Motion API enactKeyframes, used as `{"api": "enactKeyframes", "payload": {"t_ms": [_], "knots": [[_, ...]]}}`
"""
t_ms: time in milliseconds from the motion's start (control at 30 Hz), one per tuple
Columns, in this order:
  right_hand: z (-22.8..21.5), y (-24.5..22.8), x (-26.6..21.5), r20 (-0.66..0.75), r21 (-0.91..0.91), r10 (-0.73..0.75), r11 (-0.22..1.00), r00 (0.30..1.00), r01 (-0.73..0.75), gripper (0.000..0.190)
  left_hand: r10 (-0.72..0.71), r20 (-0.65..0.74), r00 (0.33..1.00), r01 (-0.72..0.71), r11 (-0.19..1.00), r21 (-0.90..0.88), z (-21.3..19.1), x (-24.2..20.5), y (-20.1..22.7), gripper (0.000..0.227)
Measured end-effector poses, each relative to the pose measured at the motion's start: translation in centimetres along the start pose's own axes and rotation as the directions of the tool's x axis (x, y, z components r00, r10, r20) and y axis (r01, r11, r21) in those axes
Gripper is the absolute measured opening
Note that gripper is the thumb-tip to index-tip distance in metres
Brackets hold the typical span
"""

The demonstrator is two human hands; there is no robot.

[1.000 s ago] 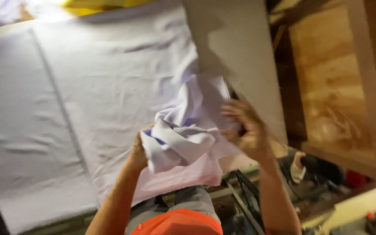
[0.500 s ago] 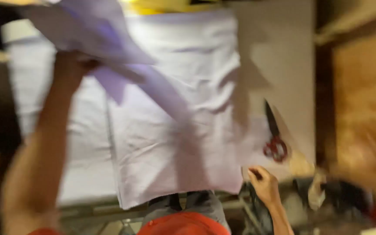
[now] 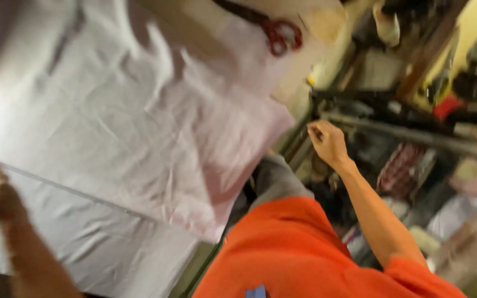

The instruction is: The person measures a large white fabric with a measuring tape and cuts it using scissors. They then place a yellow pattern on the fabric and trace its outline with a pen.

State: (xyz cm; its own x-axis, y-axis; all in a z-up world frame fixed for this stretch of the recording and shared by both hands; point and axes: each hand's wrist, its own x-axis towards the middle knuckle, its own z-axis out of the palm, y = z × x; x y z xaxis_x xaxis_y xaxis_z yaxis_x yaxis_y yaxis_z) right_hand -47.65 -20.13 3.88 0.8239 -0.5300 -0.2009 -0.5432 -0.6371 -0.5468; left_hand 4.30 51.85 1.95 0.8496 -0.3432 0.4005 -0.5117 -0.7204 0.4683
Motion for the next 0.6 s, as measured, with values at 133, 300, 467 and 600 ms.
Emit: {"api": "enactKeyframes", "payload": {"t_ms": [133,300,467,600], "knots": [[4.3,2.7,-5.7,-0.054,0.143,0.184,0.974,0.981,-0.175,0.014,0.039,0.151,0.988,-0.052,0.995,0.082,5.0,-6.7,16.2,0.072],[7.3,2.5,-12.0,0.023,0.254,0.373,0.895,0.927,-0.367,0.014,-0.022,0.465,0.885,-0.046,0.99,0.134,5.3,-11.3,31.4,0.072],[7.6,2.9,-14.6,0.063,0.323,0.429,0.845,0.901,-0.425,0.013,-0.074,0.501,0.862,-0.141,0.916,0.377,6.6,-17.7,32.4,0.077],[8.3,5.4,-15.1,0.057,0.339,0.467,0.823,0.883,-0.457,0.01,-0.276,0.473,0.837,0.018,0.877,0.48,6.7,-18.9,32.9,0.081]]}}
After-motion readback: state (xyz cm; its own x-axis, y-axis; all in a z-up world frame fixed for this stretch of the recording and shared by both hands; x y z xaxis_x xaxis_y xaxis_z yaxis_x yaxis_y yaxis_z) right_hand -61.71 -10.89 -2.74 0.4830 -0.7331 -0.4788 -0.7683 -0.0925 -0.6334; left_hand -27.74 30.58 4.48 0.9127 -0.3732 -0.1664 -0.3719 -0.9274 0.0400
